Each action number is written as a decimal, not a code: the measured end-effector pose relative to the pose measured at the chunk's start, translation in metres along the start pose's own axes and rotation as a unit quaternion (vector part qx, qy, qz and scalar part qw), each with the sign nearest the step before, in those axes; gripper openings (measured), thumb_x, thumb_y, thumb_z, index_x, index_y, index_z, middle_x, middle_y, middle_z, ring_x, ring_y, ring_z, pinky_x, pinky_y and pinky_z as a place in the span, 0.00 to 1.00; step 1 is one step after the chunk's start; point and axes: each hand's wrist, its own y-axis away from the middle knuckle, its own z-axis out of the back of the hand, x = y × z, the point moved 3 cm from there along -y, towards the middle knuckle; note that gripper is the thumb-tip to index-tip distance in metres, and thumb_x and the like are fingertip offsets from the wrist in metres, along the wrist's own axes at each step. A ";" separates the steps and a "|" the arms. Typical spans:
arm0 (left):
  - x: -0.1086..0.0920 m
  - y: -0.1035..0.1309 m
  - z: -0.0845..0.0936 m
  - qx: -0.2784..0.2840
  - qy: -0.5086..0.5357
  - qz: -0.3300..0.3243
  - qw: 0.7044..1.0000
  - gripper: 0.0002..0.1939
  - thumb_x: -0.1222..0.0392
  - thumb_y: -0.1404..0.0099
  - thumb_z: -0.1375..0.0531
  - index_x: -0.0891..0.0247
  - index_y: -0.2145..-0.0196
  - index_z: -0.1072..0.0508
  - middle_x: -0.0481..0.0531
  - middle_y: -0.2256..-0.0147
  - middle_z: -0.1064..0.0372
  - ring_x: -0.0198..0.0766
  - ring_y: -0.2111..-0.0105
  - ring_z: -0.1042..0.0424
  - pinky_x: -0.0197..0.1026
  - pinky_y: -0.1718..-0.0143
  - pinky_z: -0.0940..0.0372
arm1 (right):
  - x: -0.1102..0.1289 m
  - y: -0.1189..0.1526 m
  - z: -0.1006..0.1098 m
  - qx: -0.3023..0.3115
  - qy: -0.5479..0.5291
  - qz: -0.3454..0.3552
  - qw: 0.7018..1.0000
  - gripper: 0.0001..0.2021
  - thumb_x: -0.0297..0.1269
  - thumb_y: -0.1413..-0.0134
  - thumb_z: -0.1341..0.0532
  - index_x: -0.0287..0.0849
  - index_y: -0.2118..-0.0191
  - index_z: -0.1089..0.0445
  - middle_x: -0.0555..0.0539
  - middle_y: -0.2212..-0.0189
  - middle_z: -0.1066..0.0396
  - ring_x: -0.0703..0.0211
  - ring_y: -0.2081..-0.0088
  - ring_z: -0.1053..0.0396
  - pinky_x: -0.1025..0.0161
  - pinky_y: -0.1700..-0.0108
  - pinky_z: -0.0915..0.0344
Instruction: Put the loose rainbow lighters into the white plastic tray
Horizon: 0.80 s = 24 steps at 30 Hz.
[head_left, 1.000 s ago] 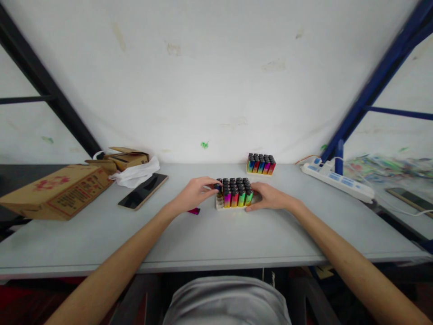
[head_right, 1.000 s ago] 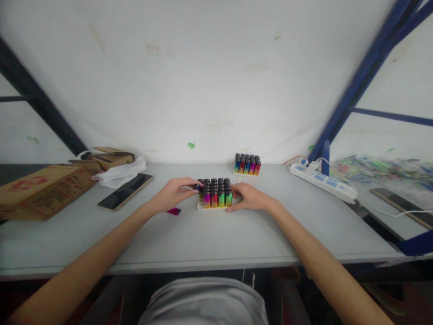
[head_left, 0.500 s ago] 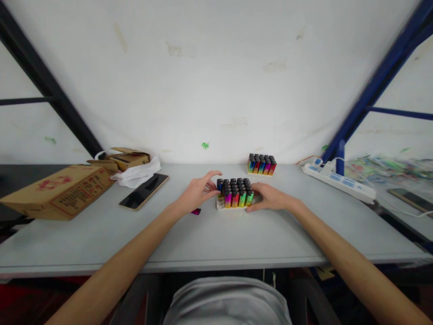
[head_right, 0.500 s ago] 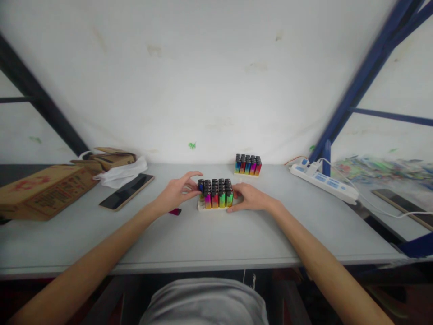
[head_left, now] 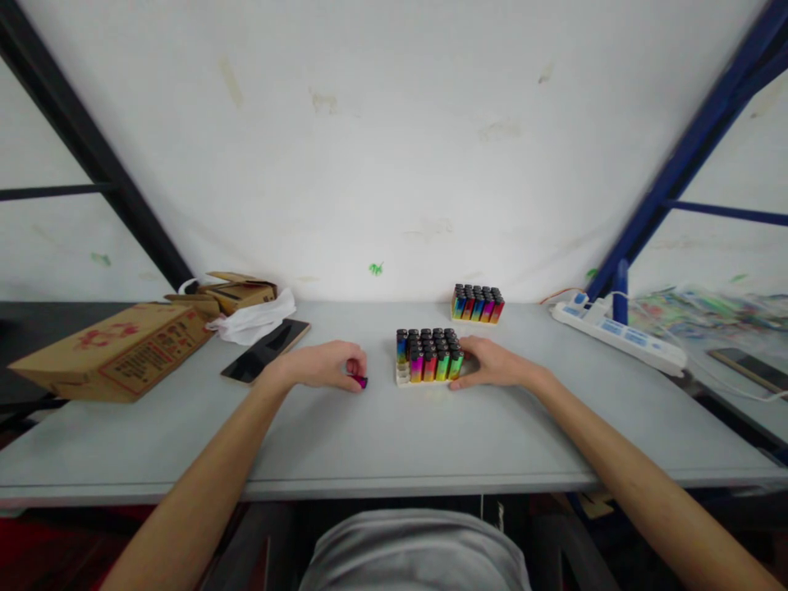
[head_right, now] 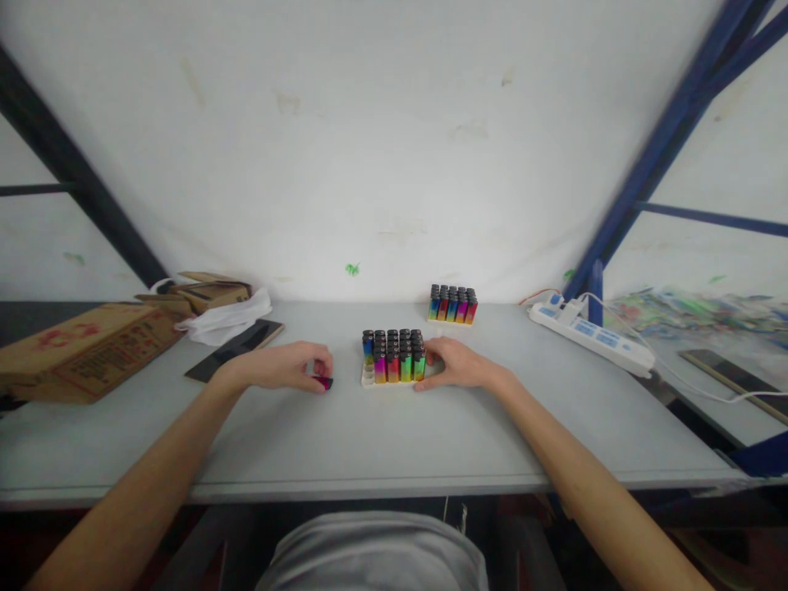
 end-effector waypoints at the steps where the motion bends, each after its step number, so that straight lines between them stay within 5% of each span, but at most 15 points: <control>1: -0.002 -0.002 -0.001 -0.020 0.014 -0.003 1.000 0.09 0.54 0.45 0.29 0.59 0.70 0.22 0.50 0.71 0.25 0.39 0.71 0.27 0.35 0.70 0.36 | 0.000 0.000 0.000 0.000 -0.001 0.000 1.000 0.33 0.63 0.55 0.30 0.39 0.55 0.27 0.42 0.61 0.25 0.47 0.61 0.31 0.56 0.59 0.36; 5: -0.018 -0.010 -0.008 -0.101 0.106 -0.010 0.989 0.11 0.49 0.31 0.40 0.59 0.61 0.31 0.45 0.77 0.31 0.35 0.78 0.31 0.34 0.74 0.39 | 0.002 0.000 0.001 -0.003 -0.002 0.001 1.000 0.31 0.62 0.54 0.30 0.39 0.55 0.27 0.42 0.60 0.25 0.46 0.61 0.30 0.56 0.59 0.35; 10: -0.032 -0.025 -0.021 -0.191 0.293 -0.012 0.937 0.17 0.43 0.31 0.41 0.55 0.57 0.42 0.42 0.71 0.33 0.29 0.85 0.37 0.32 0.84 0.47 | 0.002 0.000 0.000 -0.005 -0.001 0.008 1.000 0.31 0.62 0.54 0.30 0.39 0.54 0.27 0.42 0.59 0.24 0.46 0.59 0.29 0.56 0.58 0.35; 14: -0.035 -0.030 -0.026 -0.184 0.423 0.000 0.887 0.18 0.43 0.32 0.40 0.54 0.56 0.42 0.42 0.73 0.33 0.27 0.84 0.43 0.29 0.83 0.54 | 0.001 0.000 0.000 -0.003 0.006 0.010 1.000 0.31 0.62 0.53 0.30 0.39 0.55 0.28 0.42 0.59 0.25 0.46 0.60 0.30 0.56 0.58 0.36; 18: -0.036 -0.030 -0.029 -0.141 0.531 0.013 0.835 0.18 0.41 0.31 0.42 0.59 0.59 0.36 0.43 0.77 0.41 0.31 0.79 0.43 0.31 0.79 0.48 | 0.003 0.000 0.001 -0.003 0.004 0.011 1.000 0.31 0.62 0.53 0.30 0.39 0.56 0.28 0.43 0.61 0.25 0.47 0.61 0.30 0.57 0.59 0.36; 24: -0.034 -0.033 -0.036 -0.132 0.561 0.068 0.814 0.22 0.43 0.31 0.49 0.61 0.76 0.40 0.41 0.80 0.58 0.29 0.83 0.56 0.32 0.81 0.57 | 0.005 0.000 0.002 0.000 -0.009 0.019 1.000 0.30 0.61 0.53 0.30 0.38 0.55 0.27 0.43 0.61 0.25 0.48 0.62 0.31 0.57 0.60 0.37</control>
